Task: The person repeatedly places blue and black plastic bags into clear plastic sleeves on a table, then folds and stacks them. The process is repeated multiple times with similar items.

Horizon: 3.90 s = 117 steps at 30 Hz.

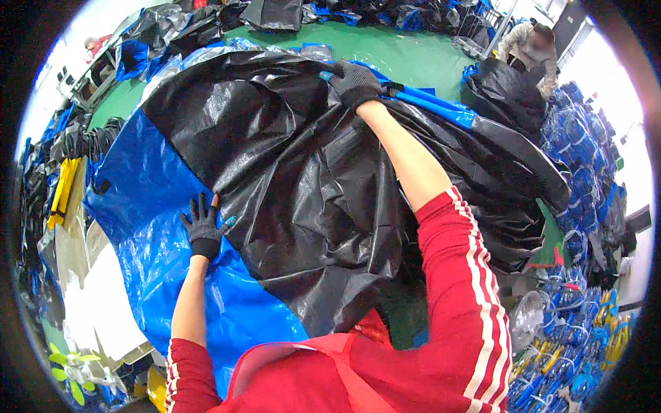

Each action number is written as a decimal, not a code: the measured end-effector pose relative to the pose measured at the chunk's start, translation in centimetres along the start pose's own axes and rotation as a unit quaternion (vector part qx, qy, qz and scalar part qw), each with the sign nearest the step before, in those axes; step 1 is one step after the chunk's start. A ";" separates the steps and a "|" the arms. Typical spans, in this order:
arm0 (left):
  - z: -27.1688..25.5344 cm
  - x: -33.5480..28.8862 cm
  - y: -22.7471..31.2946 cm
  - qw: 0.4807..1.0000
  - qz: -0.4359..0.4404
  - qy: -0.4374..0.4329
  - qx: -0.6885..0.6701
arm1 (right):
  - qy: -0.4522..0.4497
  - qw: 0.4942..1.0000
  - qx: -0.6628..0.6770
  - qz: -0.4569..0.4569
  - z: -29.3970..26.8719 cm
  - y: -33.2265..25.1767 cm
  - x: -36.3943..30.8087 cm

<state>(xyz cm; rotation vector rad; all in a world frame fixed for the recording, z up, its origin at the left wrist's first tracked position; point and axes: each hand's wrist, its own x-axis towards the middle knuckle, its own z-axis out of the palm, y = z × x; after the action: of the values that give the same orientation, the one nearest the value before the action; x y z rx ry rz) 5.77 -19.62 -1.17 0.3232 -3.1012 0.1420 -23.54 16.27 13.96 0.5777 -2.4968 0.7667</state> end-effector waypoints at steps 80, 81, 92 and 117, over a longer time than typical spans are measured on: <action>2.6 -11.0 6.0 0.983 0.060 0.098 -0.146 | -0.434 0.761 -0.056 -0.479 -2.7 -7.4 -22.9; 2.8 -11.5 6.0 0.982 0.063 0.097 -0.149 | -0.448 0.741 -0.063 -0.496 -3.2 -6.3 -22.8; -17.7 -13.7 4.5 0.851 0.218 -0.222 -0.422 | -0.542 0.709 -0.150 -0.425 -4.1 -9.6 -21.4; 0.0 2.2 15.5 0.902 0.410 0.068 -0.120 | -0.097 0.976 0.184 -0.056 -6.0 2.8 -20.9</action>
<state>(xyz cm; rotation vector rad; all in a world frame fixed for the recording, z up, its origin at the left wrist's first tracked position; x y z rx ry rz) 0.40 -4.98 -2.50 -0.9563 -2.8363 -0.2007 -6.36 27.23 6.03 0.9559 -2.4803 1.1895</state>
